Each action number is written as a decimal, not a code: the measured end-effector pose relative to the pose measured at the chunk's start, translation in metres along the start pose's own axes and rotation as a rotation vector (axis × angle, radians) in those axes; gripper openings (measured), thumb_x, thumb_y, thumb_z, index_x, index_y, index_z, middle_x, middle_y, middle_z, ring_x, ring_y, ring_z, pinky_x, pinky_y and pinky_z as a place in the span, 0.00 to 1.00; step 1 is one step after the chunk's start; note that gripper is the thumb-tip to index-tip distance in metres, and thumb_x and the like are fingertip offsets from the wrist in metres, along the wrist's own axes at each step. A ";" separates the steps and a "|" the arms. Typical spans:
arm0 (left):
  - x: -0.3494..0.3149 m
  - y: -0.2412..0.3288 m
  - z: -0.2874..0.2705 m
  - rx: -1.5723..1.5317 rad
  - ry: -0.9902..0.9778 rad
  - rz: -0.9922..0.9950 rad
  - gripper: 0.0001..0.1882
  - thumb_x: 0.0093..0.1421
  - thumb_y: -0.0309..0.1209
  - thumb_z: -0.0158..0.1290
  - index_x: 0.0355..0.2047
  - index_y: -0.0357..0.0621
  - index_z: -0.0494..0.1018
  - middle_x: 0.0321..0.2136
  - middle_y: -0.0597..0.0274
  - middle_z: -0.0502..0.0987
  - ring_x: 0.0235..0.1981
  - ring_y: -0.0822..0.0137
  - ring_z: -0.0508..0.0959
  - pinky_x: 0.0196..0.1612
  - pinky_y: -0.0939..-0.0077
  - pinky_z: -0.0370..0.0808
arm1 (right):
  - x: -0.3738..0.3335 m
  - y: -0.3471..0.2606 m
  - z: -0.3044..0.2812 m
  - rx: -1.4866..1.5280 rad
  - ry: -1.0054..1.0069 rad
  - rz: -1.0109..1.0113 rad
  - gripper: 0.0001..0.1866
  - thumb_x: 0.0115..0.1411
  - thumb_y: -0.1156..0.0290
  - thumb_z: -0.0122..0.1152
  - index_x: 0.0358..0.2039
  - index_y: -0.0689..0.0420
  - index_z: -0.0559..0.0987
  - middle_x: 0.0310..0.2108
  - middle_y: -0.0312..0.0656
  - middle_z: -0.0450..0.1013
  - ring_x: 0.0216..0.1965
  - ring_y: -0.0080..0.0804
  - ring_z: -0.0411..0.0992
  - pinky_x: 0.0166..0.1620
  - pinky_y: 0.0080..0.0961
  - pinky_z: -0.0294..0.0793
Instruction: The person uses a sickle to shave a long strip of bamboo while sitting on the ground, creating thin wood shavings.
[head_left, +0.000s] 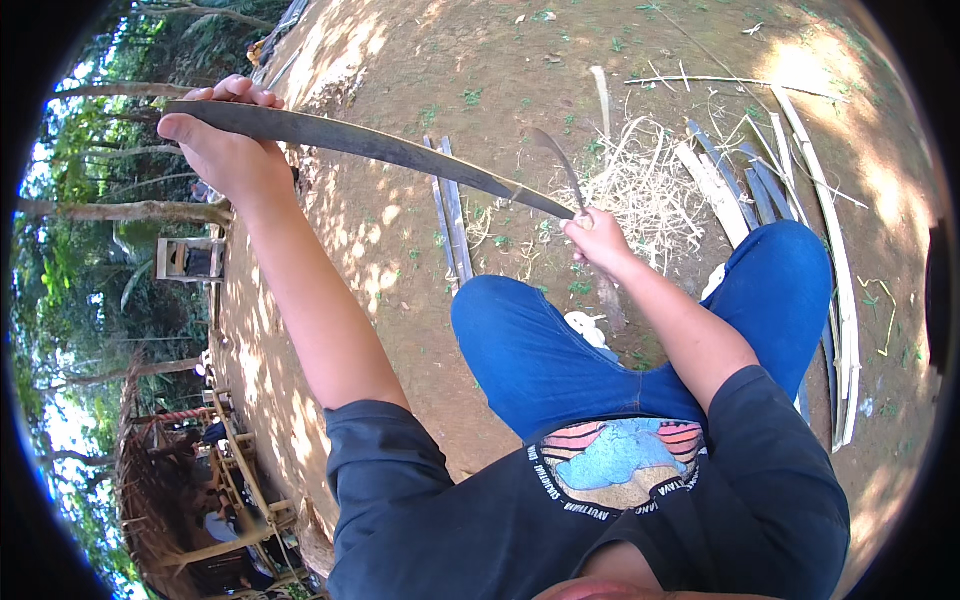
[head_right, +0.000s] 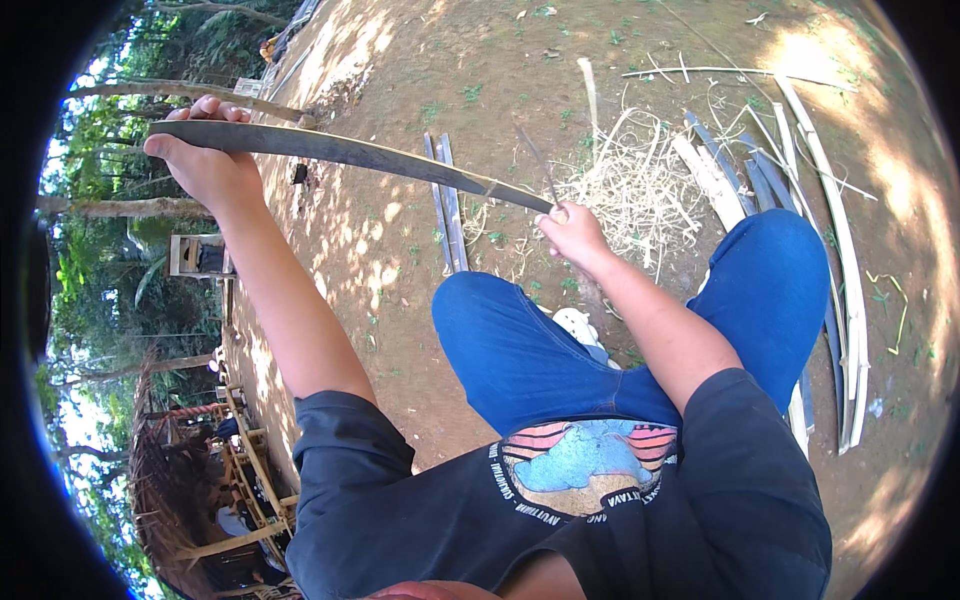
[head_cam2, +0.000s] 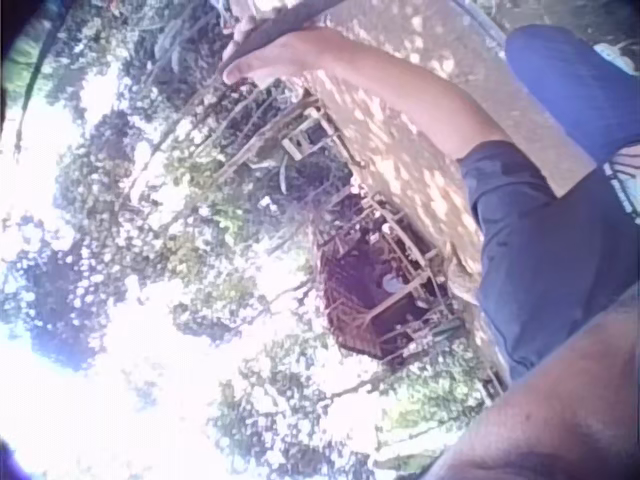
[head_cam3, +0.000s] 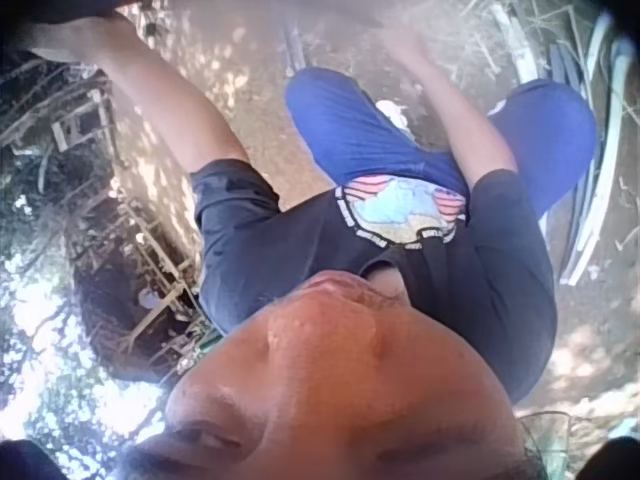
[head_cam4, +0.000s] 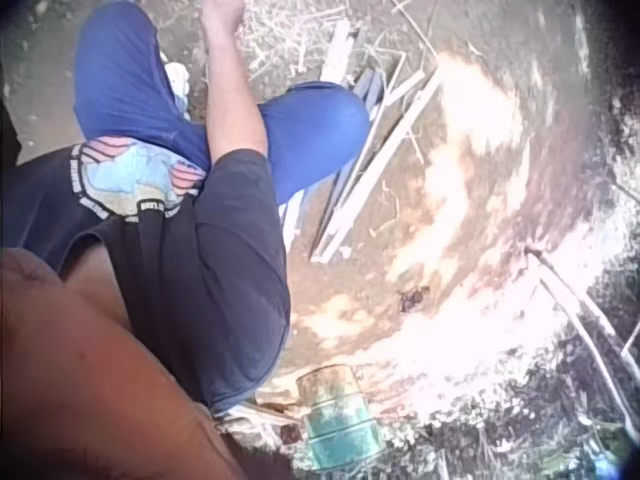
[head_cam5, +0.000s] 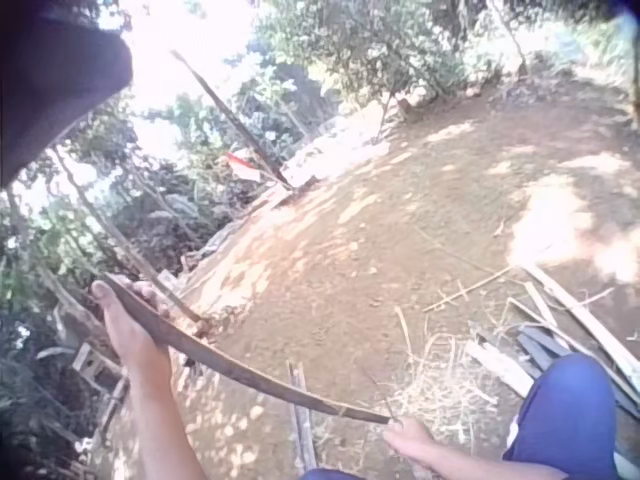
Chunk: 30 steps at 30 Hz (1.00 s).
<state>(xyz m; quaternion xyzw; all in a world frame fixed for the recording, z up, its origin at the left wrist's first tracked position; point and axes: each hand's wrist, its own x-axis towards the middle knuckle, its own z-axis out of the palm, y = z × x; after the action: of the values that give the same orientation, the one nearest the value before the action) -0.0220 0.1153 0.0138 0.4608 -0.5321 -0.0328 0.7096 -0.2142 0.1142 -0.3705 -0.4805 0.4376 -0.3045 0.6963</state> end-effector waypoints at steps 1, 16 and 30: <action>-0.003 0.000 0.002 0.004 0.019 -0.019 0.33 0.63 0.66 0.32 0.41 0.46 0.61 0.26 0.62 0.66 0.23 0.63 0.69 0.29 0.68 0.72 | -0.007 -0.008 0.005 -0.001 -0.027 -0.012 0.15 0.59 0.62 0.62 0.34 0.62 0.75 0.21 0.36 0.73 0.17 0.20 0.72 0.21 0.21 0.73; -0.027 0.009 0.031 -0.007 0.258 0.152 0.11 0.61 0.38 0.45 0.33 0.44 0.60 0.21 0.65 0.60 0.16 0.71 0.58 0.21 0.75 0.57 | -0.070 -0.062 0.066 -0.136 -0.103 -0.532 0.15 0.59 0.60 0.61 0.28 0.61 0.76 0.16 0.45 0.70 0.18 0.32 0.69 0.26 0.32 0.68; -0.005 0.009 0.022 -0.261 -0.096 0.046 0.14 0.60 0.39 0.47 0.24 0.49 0.56 0.18 0.71 0.58 0.15 0.74 0.56 0.21 0.76 0.55 | -0.012 0.023 0.017 -0.250 -0.123 0.117 0.19 0.56 0.57 0.63 0.35 0.62 0.78 0.30 0.48 0.77 0.32 0.36 0.77 0.37 0.34 0.77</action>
<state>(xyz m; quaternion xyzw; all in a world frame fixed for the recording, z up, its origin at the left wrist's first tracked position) -0.0456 0.1093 0.0170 0.3500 -0.5671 -0.1074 0.7378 -0.2042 0.1391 -0.3857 -0.5551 0.4558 -0.1766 0.6730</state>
